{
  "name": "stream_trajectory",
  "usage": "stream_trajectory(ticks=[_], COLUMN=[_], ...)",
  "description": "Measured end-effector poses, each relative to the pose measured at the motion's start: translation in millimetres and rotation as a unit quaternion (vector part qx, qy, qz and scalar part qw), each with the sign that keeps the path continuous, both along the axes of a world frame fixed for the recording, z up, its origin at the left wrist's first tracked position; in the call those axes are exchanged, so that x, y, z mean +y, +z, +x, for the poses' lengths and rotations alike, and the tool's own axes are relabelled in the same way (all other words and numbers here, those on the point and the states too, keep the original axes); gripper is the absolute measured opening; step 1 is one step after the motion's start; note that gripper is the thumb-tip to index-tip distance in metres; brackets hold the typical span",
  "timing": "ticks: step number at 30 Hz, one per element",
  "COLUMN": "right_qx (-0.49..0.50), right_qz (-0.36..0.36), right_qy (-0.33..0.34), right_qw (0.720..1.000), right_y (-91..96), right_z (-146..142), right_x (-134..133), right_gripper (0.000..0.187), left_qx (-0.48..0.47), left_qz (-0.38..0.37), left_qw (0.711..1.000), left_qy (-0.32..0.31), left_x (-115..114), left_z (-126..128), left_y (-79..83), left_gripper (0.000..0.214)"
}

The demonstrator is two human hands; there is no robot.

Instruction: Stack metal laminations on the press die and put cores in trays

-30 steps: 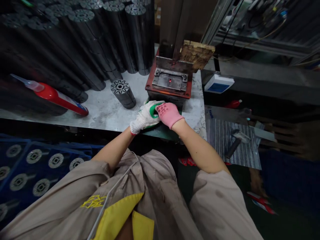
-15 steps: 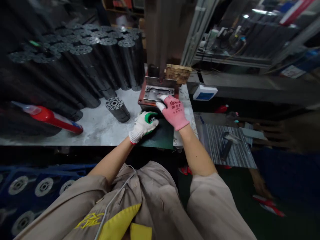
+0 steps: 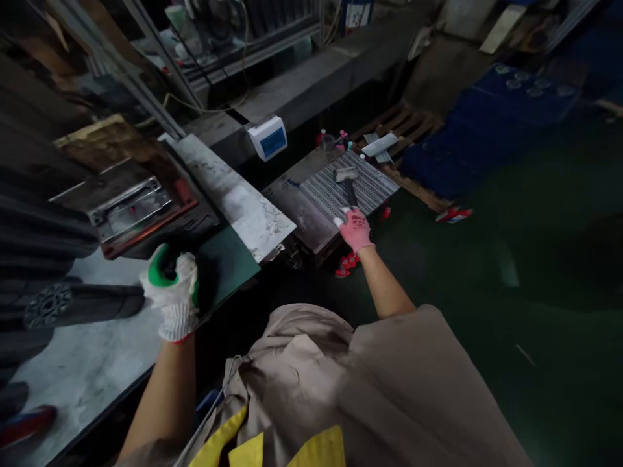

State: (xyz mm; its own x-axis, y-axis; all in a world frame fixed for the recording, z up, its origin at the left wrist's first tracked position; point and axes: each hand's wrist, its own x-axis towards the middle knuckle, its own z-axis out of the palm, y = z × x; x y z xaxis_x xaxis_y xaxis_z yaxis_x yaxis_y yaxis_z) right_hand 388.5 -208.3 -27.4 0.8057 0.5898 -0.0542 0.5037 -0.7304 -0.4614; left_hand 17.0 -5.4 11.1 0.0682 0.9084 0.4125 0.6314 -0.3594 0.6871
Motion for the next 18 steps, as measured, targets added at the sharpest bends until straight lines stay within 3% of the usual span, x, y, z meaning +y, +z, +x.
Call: stream_trajectory(ticks=[3,5,9,13,16,18], right_qx=[0.008,0.012,0.017,0.021,0.017,0.006], right_qz=[-0.026,-0.031,-0.012,0.026,0.067,0.102], right_qy=[-0.050,-0.058,-0.050,-0.071,-0.115,-0.117], right_qw=[0.998,0.998,0.999,0.997,0.991,0.988], right_y=[-36.1,-58.1,-85.7,-91.7,-97.3,-106.5], right_z=[37,56,93,138,155,144], right_x=[-17,-16,2,16,6,-11], right_gripper=[0.047,0.043,0.034,0.032,0.042,0.049], left_qx=[0.040,0.088,0.162,0.186,0.193,0.195], left_qz=[0.200,0.262,0.231,0.209,0.195,0.192], left_qw=[0.979,0.959,0.945,0.939,0.936,0.934], left_qy=[-0.012,-0.067,-0.164,-0.201,-0.218,-0.229], left_x=[-29,-50,-84,-98,-103,-105], left_z=[5,9,22,41,54,62], left_y=[0.8,6.3,20.3,19.3,11.3,5.9], left_gripper=[0.057,0.058,0.057,0.052,0.050,0.049])
